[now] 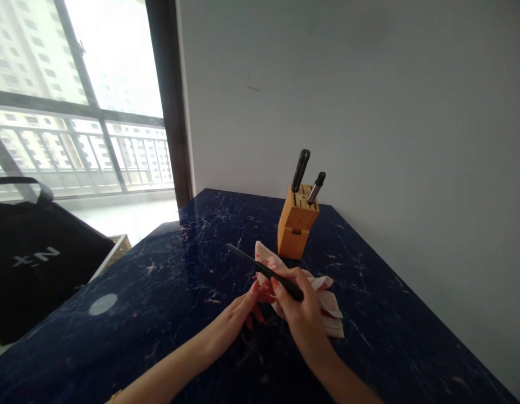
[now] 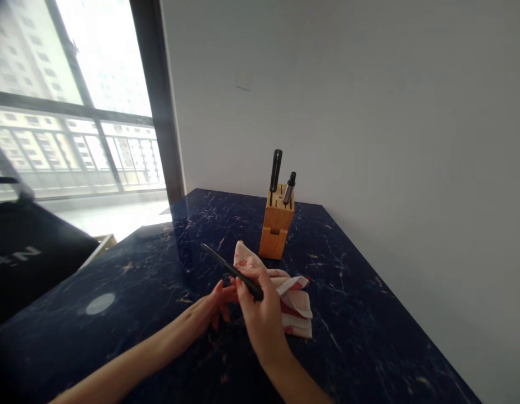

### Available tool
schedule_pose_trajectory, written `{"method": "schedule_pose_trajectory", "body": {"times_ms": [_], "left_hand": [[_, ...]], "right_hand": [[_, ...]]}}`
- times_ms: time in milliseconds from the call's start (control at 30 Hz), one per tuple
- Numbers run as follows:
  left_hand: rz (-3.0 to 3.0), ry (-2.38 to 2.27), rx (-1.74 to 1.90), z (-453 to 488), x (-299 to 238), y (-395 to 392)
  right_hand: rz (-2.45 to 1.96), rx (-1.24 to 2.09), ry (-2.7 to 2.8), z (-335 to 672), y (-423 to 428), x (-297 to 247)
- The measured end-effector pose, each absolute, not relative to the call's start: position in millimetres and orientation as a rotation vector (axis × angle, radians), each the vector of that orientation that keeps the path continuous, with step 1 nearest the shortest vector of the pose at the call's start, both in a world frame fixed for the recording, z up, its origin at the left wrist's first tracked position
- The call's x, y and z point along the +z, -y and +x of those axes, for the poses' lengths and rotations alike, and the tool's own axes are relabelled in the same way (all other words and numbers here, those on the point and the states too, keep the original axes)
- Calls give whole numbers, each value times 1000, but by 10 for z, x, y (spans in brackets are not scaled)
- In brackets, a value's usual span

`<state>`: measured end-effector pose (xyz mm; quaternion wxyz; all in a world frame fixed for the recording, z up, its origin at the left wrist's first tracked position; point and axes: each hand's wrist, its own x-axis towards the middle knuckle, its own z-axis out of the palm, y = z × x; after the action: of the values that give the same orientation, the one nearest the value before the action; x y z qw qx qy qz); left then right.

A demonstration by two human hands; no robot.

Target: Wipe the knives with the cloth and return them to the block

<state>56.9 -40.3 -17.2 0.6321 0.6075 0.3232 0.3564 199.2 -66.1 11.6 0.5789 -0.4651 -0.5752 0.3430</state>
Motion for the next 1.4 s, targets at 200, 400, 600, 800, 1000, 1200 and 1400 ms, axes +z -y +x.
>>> {"method": "schedule_pose_trajectory", "body": {"times_ms": [200,400,600,800,1000,1200,1400], "left_hand": [[976,-653,963,596,-139,462],[756,-634,1034,520,-138,374],[804,-600,991,454,-116,311],[995,-741,999,474,-165,271],[1103,-903,1104,500,-201,226],[1047,-834,1044,478,-205,246],[1075,-765,957,502,-231,295]], "right_hand": [[-1031,365,1926,1873,729,-22],[-1088,218,2242,1881,804,58],[-1219,-99,2133,2145,708,164],[-1820,-501,1890,2560,532,270],[-2299,-185,1996,2655,567,266],[-2072,57,1821,2701,448,115],[-1488,305,1622,2574,407,108]]}}
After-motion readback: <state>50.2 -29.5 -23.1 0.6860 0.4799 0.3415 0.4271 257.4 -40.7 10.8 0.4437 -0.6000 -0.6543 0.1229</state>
